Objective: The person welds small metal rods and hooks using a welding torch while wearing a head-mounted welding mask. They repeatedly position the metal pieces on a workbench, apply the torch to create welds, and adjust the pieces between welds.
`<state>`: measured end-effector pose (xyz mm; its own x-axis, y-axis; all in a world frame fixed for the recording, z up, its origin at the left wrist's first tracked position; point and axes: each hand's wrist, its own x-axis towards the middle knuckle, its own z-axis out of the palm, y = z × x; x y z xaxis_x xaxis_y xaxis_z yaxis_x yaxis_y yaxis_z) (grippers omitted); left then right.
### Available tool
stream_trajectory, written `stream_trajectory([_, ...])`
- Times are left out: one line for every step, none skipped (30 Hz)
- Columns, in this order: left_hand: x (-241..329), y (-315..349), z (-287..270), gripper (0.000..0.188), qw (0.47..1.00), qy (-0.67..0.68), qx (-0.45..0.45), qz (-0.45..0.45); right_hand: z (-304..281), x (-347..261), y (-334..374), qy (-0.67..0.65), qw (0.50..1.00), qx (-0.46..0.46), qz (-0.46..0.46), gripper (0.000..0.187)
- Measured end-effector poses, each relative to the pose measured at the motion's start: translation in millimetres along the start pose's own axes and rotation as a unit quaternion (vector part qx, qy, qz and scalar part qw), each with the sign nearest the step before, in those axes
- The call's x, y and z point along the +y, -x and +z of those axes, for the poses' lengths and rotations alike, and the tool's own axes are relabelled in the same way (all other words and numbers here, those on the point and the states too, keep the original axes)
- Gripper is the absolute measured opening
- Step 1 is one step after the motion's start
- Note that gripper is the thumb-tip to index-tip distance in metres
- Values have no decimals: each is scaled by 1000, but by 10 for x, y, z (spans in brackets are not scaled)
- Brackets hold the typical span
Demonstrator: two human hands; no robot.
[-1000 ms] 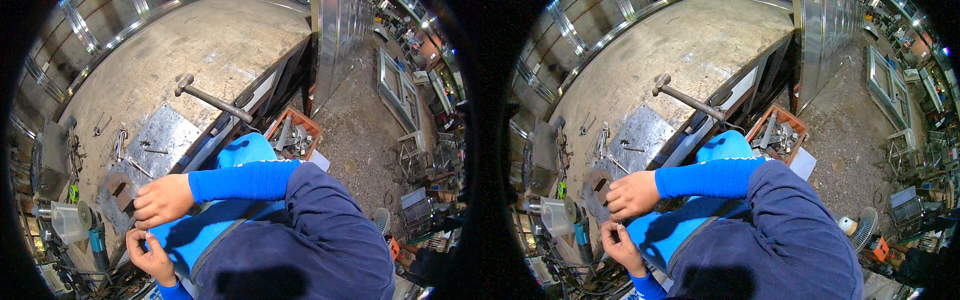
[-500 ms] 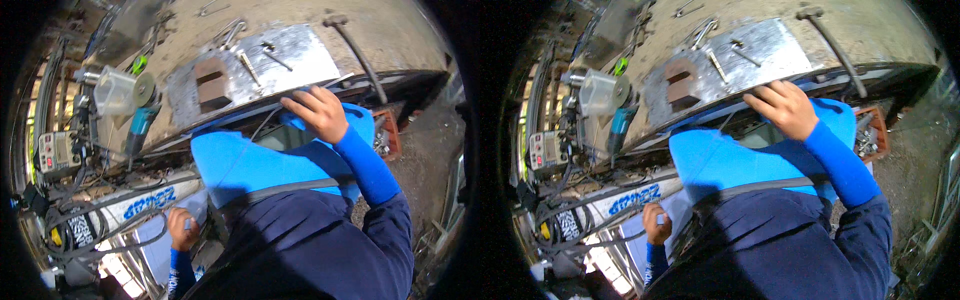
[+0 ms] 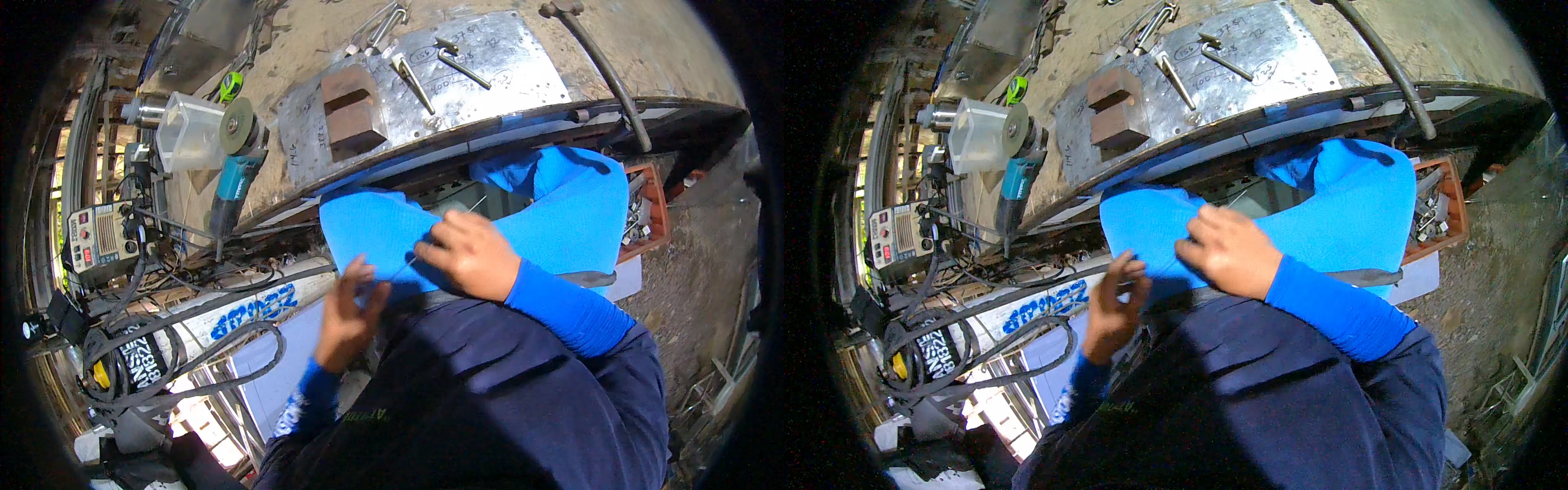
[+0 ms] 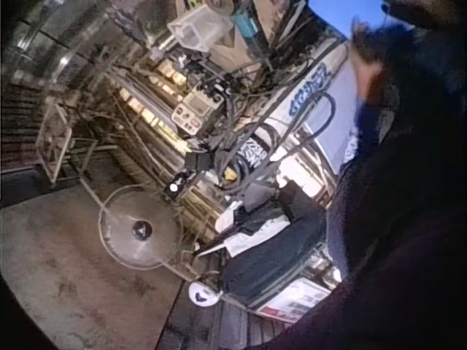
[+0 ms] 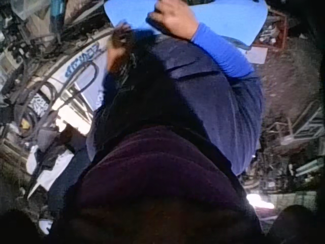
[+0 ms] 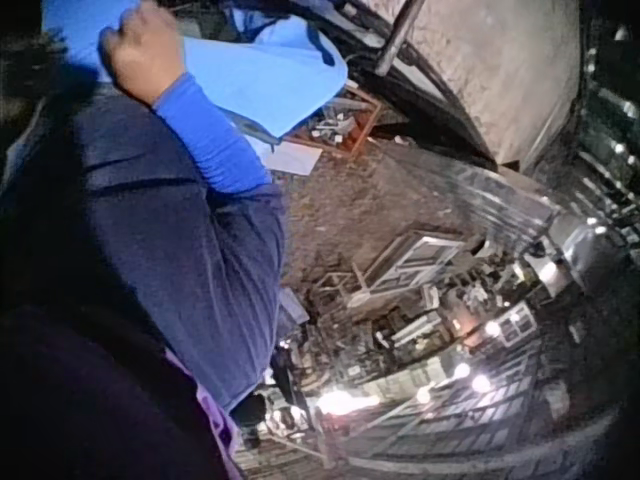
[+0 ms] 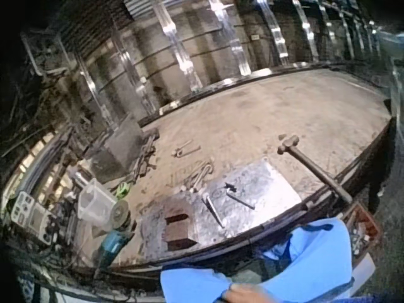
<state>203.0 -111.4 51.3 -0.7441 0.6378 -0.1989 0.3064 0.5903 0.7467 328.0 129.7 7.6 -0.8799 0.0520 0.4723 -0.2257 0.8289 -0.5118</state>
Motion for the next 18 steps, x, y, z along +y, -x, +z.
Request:
stream_trajectory([39,19,150,30,1000,15,-9,7,-121,94,-2,27,999,16,21,22])
stream_trajectory([52,31,241,29,999,30,-16,12,-235,189,-3,53,997,32,41,22])
stream_trajectory([15,9,333,27,998,65,-22,1,-347,281,27,63,996,33,58,22])
stream_trajectory([-35,25,403,25,995,98,-30,-17,-427,352,77,79,994,34,64,23])
stream_trajectory([-59,35,451,23,990,131,-35,-36,-479,429,113,71,995,28,62,24])
stream_trajectory([-49,15,502,22,992,121,-40,-11,-513,489,156,63,996,18,57,24])
stream_trajectory([16,-41,539,22,993,109,-39,8,-598,520,151,56,997,5,49,25])
stream_trajectory([61,-95,582,23,994,97,-36,27,-635,558,173,65,997,0,46,25])
stream_trajectory([84,-142,624,26,996,54,-35,62,-703,596,195,73,997,-6,38,24])
stream_trajectory([99,-170,624,26,995,44,-43,76,-754,627,196,79,996,-11,26,24])
stream_trajectory([119,-189,611,27,994,35,-51,90,-800,633,189,90,996,-7,16,24])
stream_trajectory([140,-220,594,28,992,27,-58,109,-824,641,178,82,997,-9,14,24])
stream_trajectory([155,-217,579,29,990,9,-57,125,-839,646,170,74,997,-11,13,24])
stream_trajectory([121,-194,582,29,989,0,-54,141,-840,646,165,67,998,-13,12,24])
stream_trajectory([70,-184,595,30,986,-10,-53,159,-832,651,155,61,998,-11,10,24])
stream_trajectory([52,-175,598,31,983,-19,-52,177,-831,658,142,59,998,-11,8,24])
stream_trajectory([60,-163,588,31,979,-22,-55,194,-832,667,130,57,998,-10,6,23])
stream_trajectory([77,-145,573,30,976,-25,-60,210,-828,674,130,54,998,-10,5,23])
